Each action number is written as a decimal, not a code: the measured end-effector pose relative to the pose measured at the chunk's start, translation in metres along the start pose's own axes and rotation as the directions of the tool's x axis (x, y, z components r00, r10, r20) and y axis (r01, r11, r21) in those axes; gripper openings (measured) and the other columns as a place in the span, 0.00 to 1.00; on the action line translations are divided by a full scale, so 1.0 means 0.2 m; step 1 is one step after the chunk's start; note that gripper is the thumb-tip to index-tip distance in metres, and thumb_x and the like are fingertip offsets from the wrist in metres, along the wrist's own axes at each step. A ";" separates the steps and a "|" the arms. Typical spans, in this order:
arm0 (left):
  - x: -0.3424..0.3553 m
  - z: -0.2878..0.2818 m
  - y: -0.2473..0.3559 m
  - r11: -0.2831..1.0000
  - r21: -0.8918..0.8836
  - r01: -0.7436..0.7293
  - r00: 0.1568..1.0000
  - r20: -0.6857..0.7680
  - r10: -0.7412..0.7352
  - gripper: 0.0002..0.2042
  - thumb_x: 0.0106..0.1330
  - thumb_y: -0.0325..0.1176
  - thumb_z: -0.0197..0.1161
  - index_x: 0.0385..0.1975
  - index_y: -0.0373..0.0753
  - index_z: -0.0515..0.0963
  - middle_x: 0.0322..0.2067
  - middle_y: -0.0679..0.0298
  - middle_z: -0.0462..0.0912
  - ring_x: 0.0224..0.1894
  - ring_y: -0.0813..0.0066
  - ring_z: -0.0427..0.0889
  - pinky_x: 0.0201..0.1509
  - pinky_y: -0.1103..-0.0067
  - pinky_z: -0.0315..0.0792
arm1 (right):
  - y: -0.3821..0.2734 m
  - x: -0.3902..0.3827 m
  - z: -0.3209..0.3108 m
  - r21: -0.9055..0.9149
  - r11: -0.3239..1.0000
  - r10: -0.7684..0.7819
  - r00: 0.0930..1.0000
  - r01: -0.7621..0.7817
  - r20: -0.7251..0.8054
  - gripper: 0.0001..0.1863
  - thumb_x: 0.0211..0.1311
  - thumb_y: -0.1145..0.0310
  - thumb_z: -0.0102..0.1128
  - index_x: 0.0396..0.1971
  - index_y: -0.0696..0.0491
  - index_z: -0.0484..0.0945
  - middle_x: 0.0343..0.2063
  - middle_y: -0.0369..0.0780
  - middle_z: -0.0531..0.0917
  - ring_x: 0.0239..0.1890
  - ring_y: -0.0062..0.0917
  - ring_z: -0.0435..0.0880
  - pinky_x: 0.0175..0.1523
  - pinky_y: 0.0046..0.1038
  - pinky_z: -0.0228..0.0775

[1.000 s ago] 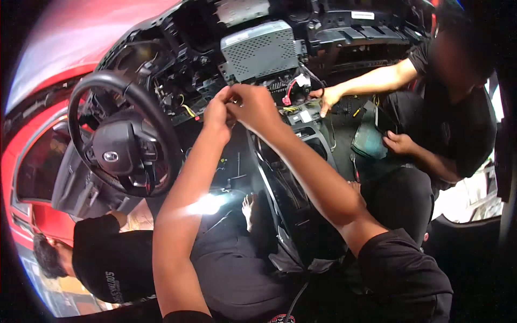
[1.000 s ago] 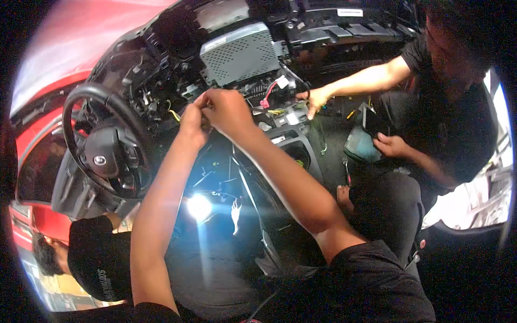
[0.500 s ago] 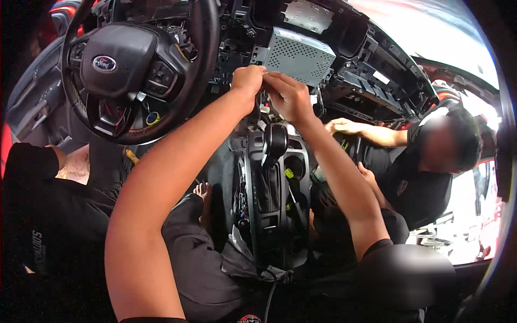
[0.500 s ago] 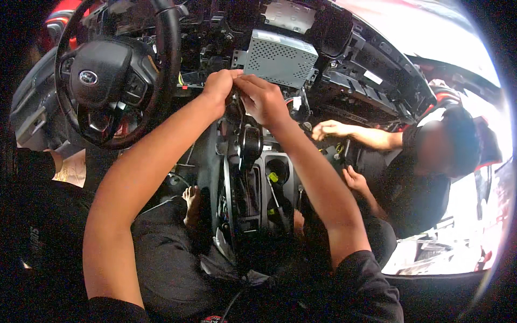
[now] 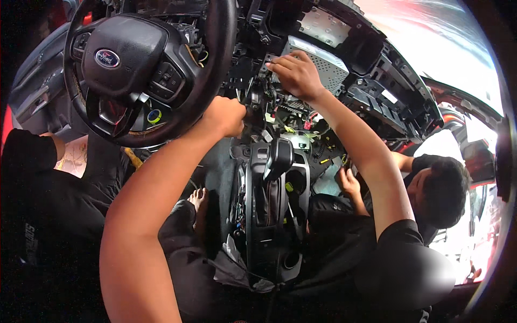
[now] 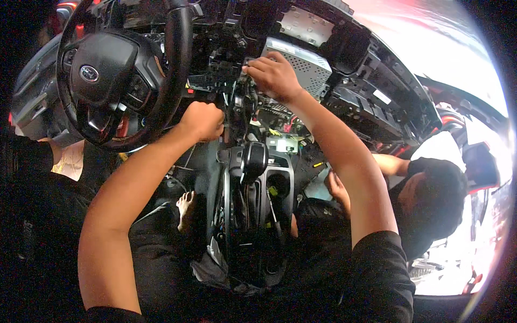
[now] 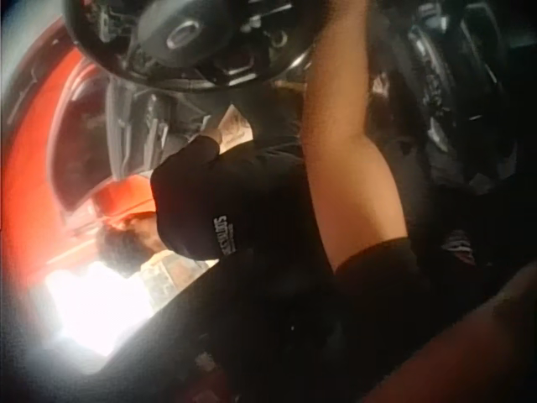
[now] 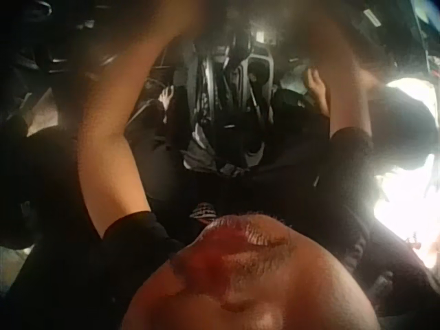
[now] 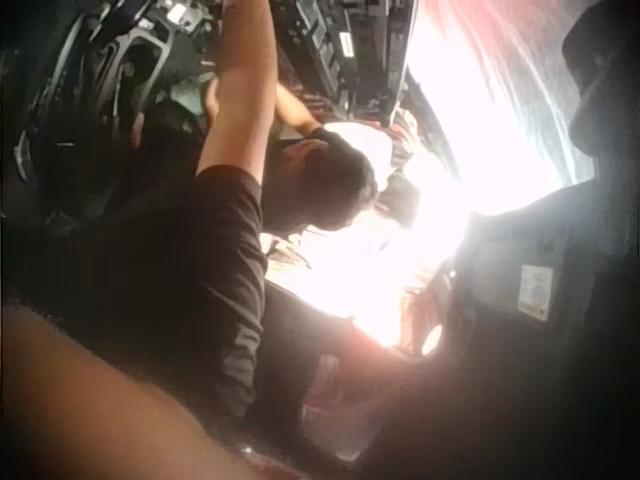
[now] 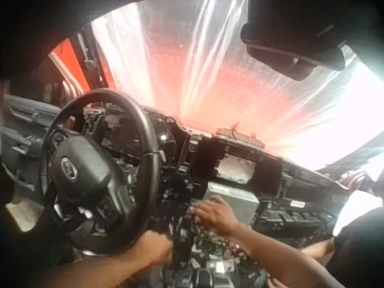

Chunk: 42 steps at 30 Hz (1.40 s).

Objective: The person installs a car stereo unit into the dashboard, connecting wires and securing the unit with screws. A coworker assists by holding the unit and handing tools.

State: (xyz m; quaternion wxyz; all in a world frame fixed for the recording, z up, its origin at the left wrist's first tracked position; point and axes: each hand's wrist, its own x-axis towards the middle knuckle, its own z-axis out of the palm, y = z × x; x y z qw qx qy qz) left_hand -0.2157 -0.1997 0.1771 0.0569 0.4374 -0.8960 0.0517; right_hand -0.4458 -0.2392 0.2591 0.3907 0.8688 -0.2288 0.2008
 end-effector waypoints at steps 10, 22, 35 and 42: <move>0.06 0.06 -0.01 0.977 0.069 0.200 0.974 0.095 -0.206 0.11 0.52 0.39 0.65 0.29 0.39 0.84 0.32 0.54 0.85 0.37 0.58 0.86 0.43 0.68 0.79 | -0.06 -0.05 0.13 -0.020 0.994 0.106 0.992 -0.107 -0.063 0.10 0.51 0.70 0.63 0.35 0.43 0.81 0.36 0.28 0.83 0.46 0.19 0.79 0.60 0.32 0.63; 0.10 0.16 0.18 0.989 0.066 0.130 0.968 0.207 -0.141 0.10 0.52 0.37 0.64 0.31 0.41 0.85 0.34 0.57 0.86 0.38 0.62 0.87 0.41 0.70 0.79 | -0.08 -0.06 0.17 -0.033 0.987 0.157 0.987 -0.156 0.017 0.12 0.48 0.72 0.61 0.35 0.44 0.82 0.37 0.28 0.83 0.48 0.19 0.78 0.67 0.34 0.59; 0.08 0.15 0.23 0.985 0.120 0.127 0.942 0.297 -0.157 0.10 0.53 0.37 0.64 0.34 0.46 0.86 0.38 0.62 0.87 0.41 0.67 0.86 0.41 0.75 0.78 | -0.06 -0.05 0.20 -0.122 0.985 0.121 0.993 -0.121 -0.002 0.04 0.53 0.64 0.58 0.27 0.46 0.78 0.27 0.30 0.78 0.43 0.22 0.77 0.63 0.32 0.60; 0.07 0.19 0.19 0.985 0.135 0.110 0.946 0.290 -0.145 0.17 0.53 0.49 0.67 0.33 0.41 0.85 0.36 0.57 0.86 0.40 0.62 0.86 0.42 0.71 0.79 | -0.08 -0.04 0.21 -0.168 0.974 0.154 0.988 -0.150 0.014 0.02 0.55 0.65 0.57 0.28 0.42 0.77 0.28 0.28 0.79 0.44 0.22 0.77 0.63 0.32 0.59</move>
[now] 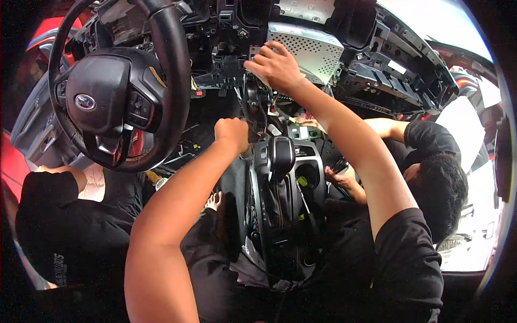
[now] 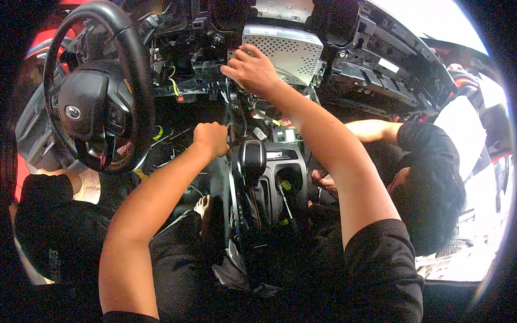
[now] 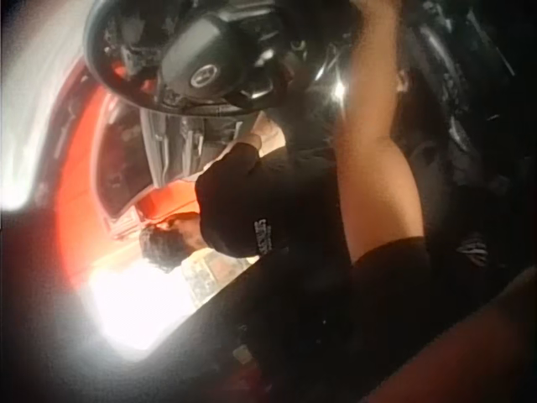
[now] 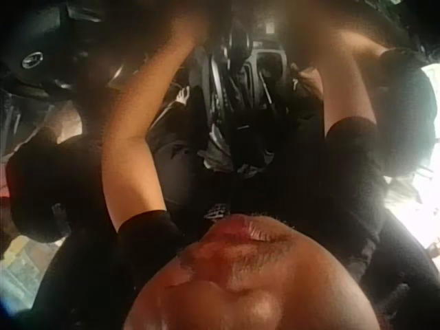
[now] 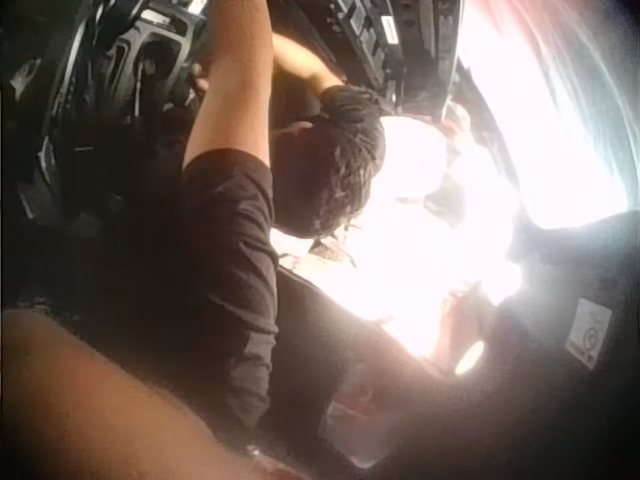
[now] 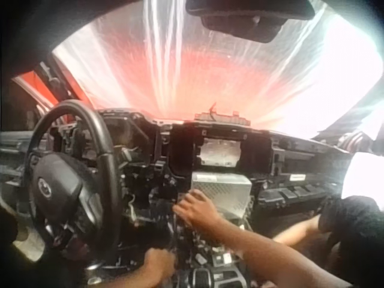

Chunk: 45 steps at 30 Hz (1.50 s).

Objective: The person installs a car stereo unit into the dashboard, connecting wires and securing the unit with screws. A coworker assists by holding the unit and handing tools.

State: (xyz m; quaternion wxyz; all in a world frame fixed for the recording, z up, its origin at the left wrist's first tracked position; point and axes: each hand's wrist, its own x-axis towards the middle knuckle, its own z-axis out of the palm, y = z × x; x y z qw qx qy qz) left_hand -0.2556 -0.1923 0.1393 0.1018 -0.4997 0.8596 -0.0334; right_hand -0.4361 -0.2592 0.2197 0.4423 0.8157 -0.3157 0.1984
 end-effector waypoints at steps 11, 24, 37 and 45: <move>0.01 0.03 0.01 1.000 0.006 0.027 0.999 0.030 -0.028 0.19 0.53 0.50 0.68 0.34 0.41 0.85 0.38 0.56 0.86 0.40 0.61 0.86 0.44 0.71 0.79 | 0.07 -0.06 -0.01 0.075 0.989 -0.128 0.991 0.131 -0.040 0.11 0.56 0.62 0.61 0.40 0.43 0.78 0.30 0.27 0.79 0.45 0.20 0.77 0.64 0.32 0.58; 0.01 0.02 0.02 1.000 0.023 -0.009 0.998 0.055 0.008 0.20 0.52 0.52 0.68 0.34 0.41 0.85 0.37 0.56 0.86 0.40 0.60 0.86 0.42 0.71 0.79 | 0.06 -0.01 0.02 0.058 0.996 -0.064 0.998 0.064 -0.003 0.03 0.53 0.63 0.58 0.26 0.44 0.76 0.25 0.29 0.79 0.40 0.23 0.78 0.61 0.31 0.62; 0.01 0.01 0.01 0.999 0.038 0.012 0.996 0.088 -0.016 0.21 0.51 0.53 0.68 0.35 0.42 0.85 0.37 0.57 0.86 0.39 0.61 0.87 0.42 0.71 0.79 | 0.10 -0.04 0.02 0.103 0.985 -0.125 0.986 0.137 -0.113 0.04 0.55 0.62 0.59 0.27 0.43 0.75 0.26 0.30 0.77 0.41 0.23 0.77 0.61 0.32 0.62; 0.00 0.02 0.02 0.999 0.036 0.017 0.995 0.094 -0.020 0.21 0.51 0.53 0.67 0.35 0.42 0.85 0.38 0.57 0.86 0.41 0.61 0.86 0.43 0.70 0.79 | 0.07 -0.01 0.01 0.049 0.993 -0.104 0.992 0.108 -0.077 0.04 0.55 0.61 0.59 0.26 0.43 0.75 0.25 0.30 0.77 0.41 0.22 0.78 0.60 0.31 0.63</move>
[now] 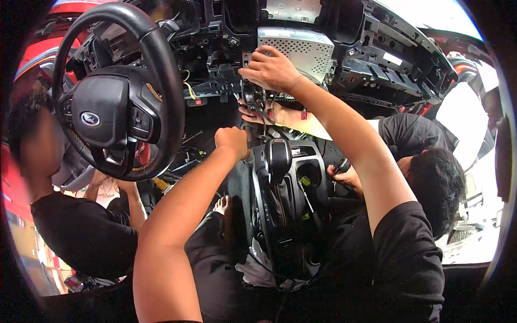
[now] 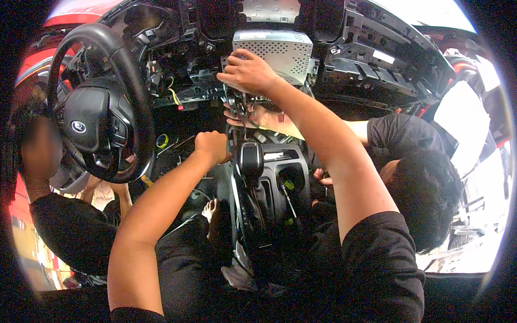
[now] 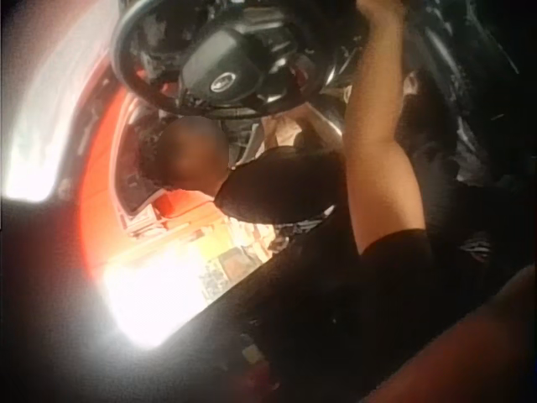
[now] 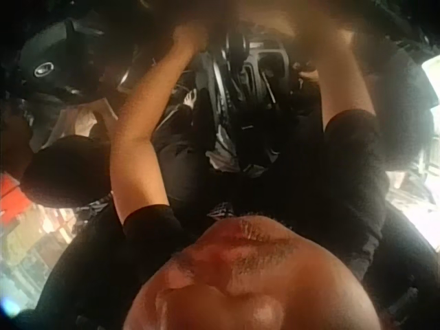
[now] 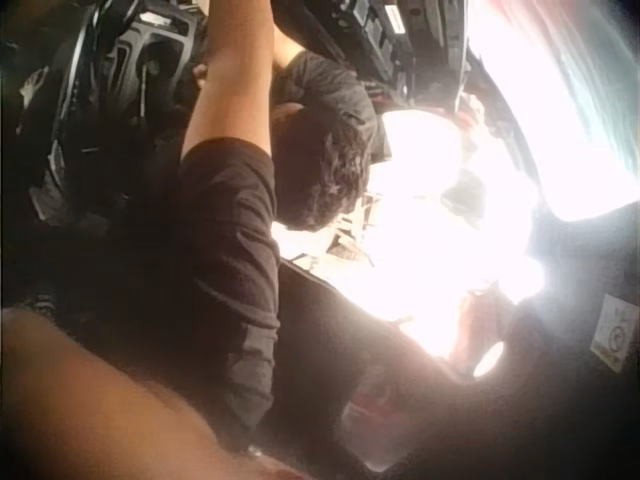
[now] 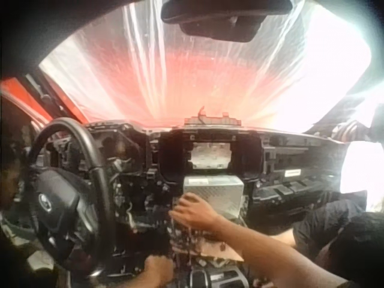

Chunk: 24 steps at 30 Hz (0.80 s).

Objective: The person installs a car stereo unit into the dashboard, connecting wires and securing the unit with screws. A coworker assists by holding the unit and handing tools.

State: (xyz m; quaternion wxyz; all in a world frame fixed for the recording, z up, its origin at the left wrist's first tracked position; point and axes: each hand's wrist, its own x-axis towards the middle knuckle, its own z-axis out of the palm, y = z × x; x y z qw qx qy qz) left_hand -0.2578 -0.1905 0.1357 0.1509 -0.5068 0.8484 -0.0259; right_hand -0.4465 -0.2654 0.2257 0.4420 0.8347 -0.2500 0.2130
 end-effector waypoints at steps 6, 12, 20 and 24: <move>0.00 0.00 0.00 1.000 -0.011 -0.028 0.999 0.025 0.028 0.19 0.52 0.51 0.66 0.35 0.42 0.85 0.39 0.55 0.86 0.42 0.60 0.86 0.44 0.69 0.79 | 0.03 -0.04 -0.04 0.057 0.998 -0.011 0.998 0.008 0.055 0.05 0.57 0.60 0.58 0.32 0.42 0.77 0.29 0.28 0.79 0.45 0.22 0.77 0.63 0.33 0.60; 0.01 0.00 0.01 1.000 0.005 0.012 1.000 -0.002 -0.012 0.19 0.50 0.48 0.65 0.36 0.41 0.85 0.40 0.54 0.85 0.43 0.59 0.86 0.45 0.68 0.79 | 0.02 -0.03 0.02 -0.034 0.999 -0.011 0.998 0.013 0.058 0.07 0.57 0.59 0.61 0.35 0.41 0.78 0.29 0.28 0.77 0.45 0.20 0.76 0.62 0.31 0.60; -0.01 -0.04 0.03 0.999 0.054 0.004 0.999 0.051 -0.007 0.21 0.50 0.51 0.67 0.38 0.43 0.85 0.39 0.58 0.86 0.42 0.62 0.86 0.44 0.72 0.79 | 0.04 -0.05 0.02 -0.028 0.998 -0.057 0.998 0.056 -0.035 0.05 0.55 0.60 0.61 0.30 0.41 0.75 0.27 0.25 0.76 0.44 0.19 0.76 0.63 0.30 0.60; 0.00 0.00 0.02 0.998 0.056 -0.003 0.999 0.041 0.000 0.21 0.50 0.51 0.68 0.37 0.43 0.85 0.39 0.58 0.86 0.42 0.62 0.86 0.44 0.72 0.79 | 0.02 -0.04 0.03 -0.067 0.998 -0.017 1.000 0.015 -0.026 0.04 0.52 0.61 0.58 0.27 0.42 0.74 0.29 0.25 0.79 0.47 0.20 0.77 0.64 0.32 0.60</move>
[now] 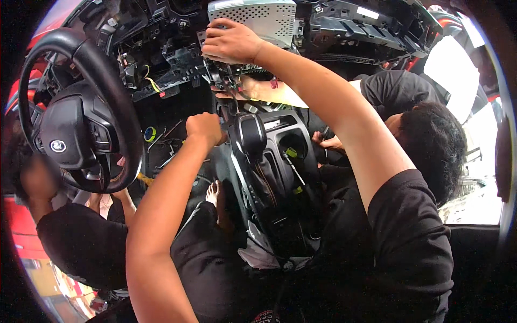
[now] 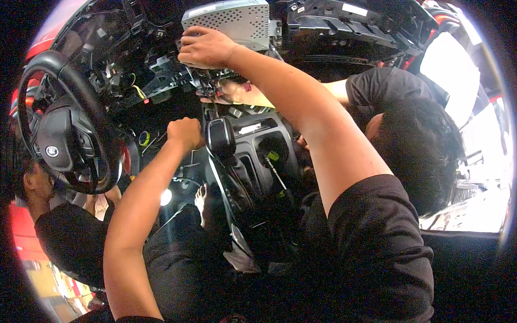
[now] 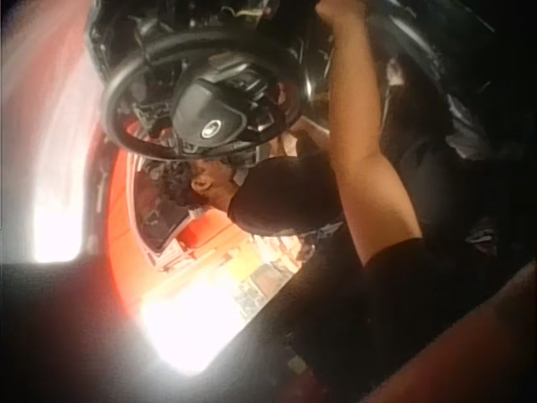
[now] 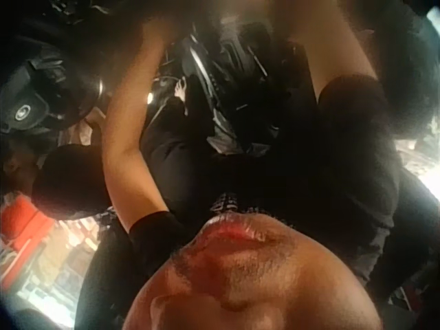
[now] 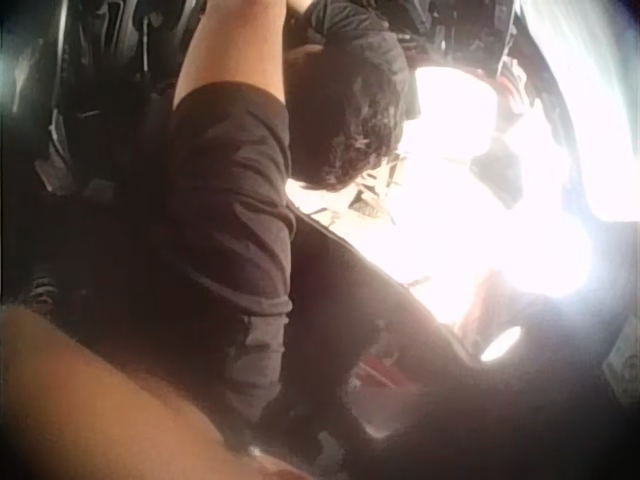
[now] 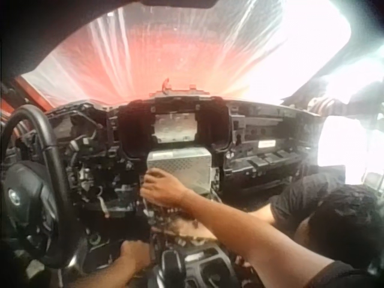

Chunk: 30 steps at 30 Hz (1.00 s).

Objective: The person installs a car stereo unit into the dashboard, connecting wires and securing the unit with screws. A coworker assists by holding the unit and handing tools.

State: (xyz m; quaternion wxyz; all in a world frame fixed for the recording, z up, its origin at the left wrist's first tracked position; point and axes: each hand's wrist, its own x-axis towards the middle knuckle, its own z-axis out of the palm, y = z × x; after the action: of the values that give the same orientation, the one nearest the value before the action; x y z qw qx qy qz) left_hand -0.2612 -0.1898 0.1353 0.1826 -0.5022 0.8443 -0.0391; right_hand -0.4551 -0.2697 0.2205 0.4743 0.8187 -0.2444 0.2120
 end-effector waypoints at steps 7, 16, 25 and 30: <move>-0.01 -0.05 0.02 0.998 -0.062 -0.024 1.000 0.004 0.024 0.20 0.50 0.49 0.67 0.37 0.41 0.85 0.40 0.53 0.85 0.42 0.57 0.86 0.46 0.68 0.79 | 0.01 0.00 0.02 -0.028 0.999 0.035 0.999 -0.036 -0.018 0.09 0.57 0.54 0.59 0.28 0.42 0.73 0.28 0.26 0.79 0.44 0.22 0.76 0.60 0.31 0.62; -0.02 -0.01 -0.04 0.999 -0.044 -0.017 1.000 0.018 0.018 0.24 0.51 0.54 0.67 0.39 0.40 0.84 0.41 0.54 0.85 0.43 0.58 0.85 0.46 0.68 0.79 | 0.04 0.04 -0.05 0.135 0.987 -0.098 0.992 0.086 0.079 0.04 0.55 0.62 0.57 0.30 0.44 0.76 0.32 0.33 0.79 0.44 0.27 0.75 0.61 0.37 0.57; -0.04 -0.01 -0.02 0.997 -0.061 -0.052 0.999 0.006 0.052 0.19 0.52 0.46 0.65 0.40 0.43 0.84 0.42 0.58 0.85 0.44 0.63 0.86 0.45 0.70 0.78 | -0.03 0.11 -0.08 0.052 0.998 0.020 0.987 -0.029 0.163 0.08 0.60 0.58 0.58 0.27 0.45 0.74 0.27 0.32 0.77 0.39 0.26 0.76 0.58 0.36 0.59; -0.02 0.00 0.01 0.994 -0.086 -0.075 0.997 -0.034 0.072 0.18 0.53 0.45 0.65 0.41 0.44 0.84 0.42 0.59 0.85 0.44 0.62 0.85 0.46 0.70 0.78 | -0.01 0.08 -0.07 0.052 0.998 -0.042 0.992 0.036 0.122 0.09 0.60 0.58 0.59 0.27 0.45 0.73 0.26 0.32 0.77 0.38 0.26 0.76 0.57 0.37 0.59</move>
State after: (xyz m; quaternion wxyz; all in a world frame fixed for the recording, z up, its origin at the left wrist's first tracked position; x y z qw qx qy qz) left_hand -0.2604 -0.1849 0.1352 0.1486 -0.4776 0.8659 -0.0034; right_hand -0.4435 -0.2597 0.2356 0.4420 0.8464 -0.2518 0.1576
